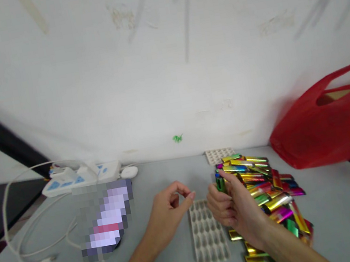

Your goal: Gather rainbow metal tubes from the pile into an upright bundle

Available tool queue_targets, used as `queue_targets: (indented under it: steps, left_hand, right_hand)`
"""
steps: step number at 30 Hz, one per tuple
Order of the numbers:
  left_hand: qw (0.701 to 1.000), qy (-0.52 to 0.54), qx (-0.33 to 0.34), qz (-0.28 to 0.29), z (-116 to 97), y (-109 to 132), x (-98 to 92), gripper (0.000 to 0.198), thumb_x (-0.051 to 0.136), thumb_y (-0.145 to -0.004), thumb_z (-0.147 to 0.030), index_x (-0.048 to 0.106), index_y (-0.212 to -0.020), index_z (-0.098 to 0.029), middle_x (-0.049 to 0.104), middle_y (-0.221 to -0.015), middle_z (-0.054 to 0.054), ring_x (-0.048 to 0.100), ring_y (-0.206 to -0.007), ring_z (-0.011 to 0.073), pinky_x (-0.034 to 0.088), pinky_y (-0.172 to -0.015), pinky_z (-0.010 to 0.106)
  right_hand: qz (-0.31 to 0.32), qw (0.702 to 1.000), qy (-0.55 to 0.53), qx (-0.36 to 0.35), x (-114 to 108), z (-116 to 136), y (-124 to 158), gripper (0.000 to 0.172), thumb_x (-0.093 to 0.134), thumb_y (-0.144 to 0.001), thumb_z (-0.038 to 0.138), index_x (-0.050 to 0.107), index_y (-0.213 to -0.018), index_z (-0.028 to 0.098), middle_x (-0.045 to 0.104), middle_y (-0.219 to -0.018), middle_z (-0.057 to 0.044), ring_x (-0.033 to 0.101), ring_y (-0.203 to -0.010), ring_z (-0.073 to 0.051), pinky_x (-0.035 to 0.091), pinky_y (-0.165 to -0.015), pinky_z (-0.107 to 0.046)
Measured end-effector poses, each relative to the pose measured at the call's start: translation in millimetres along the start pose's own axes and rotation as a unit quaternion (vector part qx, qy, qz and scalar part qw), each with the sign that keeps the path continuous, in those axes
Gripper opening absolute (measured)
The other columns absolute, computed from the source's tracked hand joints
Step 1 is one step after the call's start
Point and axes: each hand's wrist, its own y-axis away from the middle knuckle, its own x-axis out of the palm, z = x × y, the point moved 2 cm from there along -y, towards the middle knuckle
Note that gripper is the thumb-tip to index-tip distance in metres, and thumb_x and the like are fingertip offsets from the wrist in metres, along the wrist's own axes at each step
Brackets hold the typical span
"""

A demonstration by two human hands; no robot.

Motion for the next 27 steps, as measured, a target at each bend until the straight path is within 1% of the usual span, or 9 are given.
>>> queue_targets:
  steps: [2,3,7,10,17,24,27]
  left_hand:
    - [1.0,-0.017,-0.01,0.001,-0.5,0.6,-0.3,0.032,0.072,-0.094,-0.05,0.071,-0.087,-0.019,0.034,-0.053,-0.01,0.033,-0.051,0.0108,0.023,-0.051,0.022]
    - [1.0,-0.018,-0.022,0.005,-0.4,0.9,0.0,0.031,0.071,-0.094,-0.05,0.071,-0.088,-0.019,0.037,-0.051,-0.011,0.036,-0.048,0.0108,0.025,-0.05,0.022]
    - [0.996,0.009,-0.079,0.039,3.7,1.4,3.7,0.032,0.068,-0.092,-0.052,0.069,-0.095,-0.02,0.055,-0.049,-0.007,0.052,-0.041,0.0145,0.039,-0.042,0.022]
    - [0.995,0.021,-0.086,0.047,8.2,0.6,5.9,0.031,0.069,-0.09,-0.05,0.069,-0.097,-0.02,0.059,-0.052,-0.006,0.057,-0.043,0.016,0.046,-0.04,0.022]
    - [0.994,0.04,-0.087,0.058,11.1,-1.3,4.7,0.033,0.073,-0.087,-0.05,0.07,-0.095,-0.018,0.056,-0.054,-0.006,0.057,-0.046,0.0146,0.049,-0.039,0.021]
    - [0.993,0.045,-0.075,0.084,13.1,-1.7,4.6,0.033,0.076,-0.086,-0.048,0.072,-0.098,-0.017,0.058,-0.057,-0.006,0.057,-0.047,0.0141,0.049,-0.04,0.021]
    - [0.992,0.034,-0.08,0.087,11.9,-1.4,4.6,0.036,0.076,-0.086,-0.05,0.072,-0.099,-0.017,0.056,-0.058,-0.007,0.052,-0.045,0.0124,0.045,-0.037,0.019]
  right_hand:
    - [0.0,1.0,0.002,-0.005,-1.0,-0.7,-0.7,0.069,0.078,-0.083,0.068,0.031,-0.057,0.025,0.018,-0.053,0.013,0.007,-0.046,-0.005,0.005,-0.04,-0.022]
    - [-0.003,1.0,0.005,-0.006,-1.7,-1.2,-0.9,0.068,0.077,-0.083,0.068,0.03,-0.057,0.026,0.018,-0.052,0.013,0.007,-0.045,-0.005,0.005,-0.04,-0.022]
    - [-0.029,0.999,0.028,0.0,-3.4,-4.3,0.2,0.065,0.078,-0.08,0.067,0.031,-0.059,0.026,0.018,-0.052,0.013,0.007,-0.045,-0.005,0.003,-0.04,-0.022]
    - [-0.039,0.998,0.039,0.007,-2.2,-6.4,2.8,0.064,0.079,-0.078,0.067,0.033,-0.06,0.026,0.018,-0.053,0.014,0.007,-0.046,-0.005,0.003,-0.041,-0.022]
    - [-0.034,0.998,0.046,0.003,2.3,-6.2,4.5,0.069,0.077,-0.081,0.074,0.032,-0.06,0.025,0.016,-0.053,0.014,0.006,-0.045,-0.004,0.004,-0.04,-0.021]
    - [-0.01,1.0,0.013,0.014,0.9,-3.8,2.8,0.074,0.081,-0.079,0.076,0.031,-0.06,0.025,0.019,-0.053,0.014,0.008,-0.045,-0.003,0.005,-0.039,-0.02]
    - [-0.014,1.0,0.012,0.007,1.3,-4.5,2.7,0.073,0.08,-0.08,0.076,0.032,-0.06,0.024,0.02,-0.054,0.014,0.008,-0.045,-0.003,0.006,-0.04,-0.02]
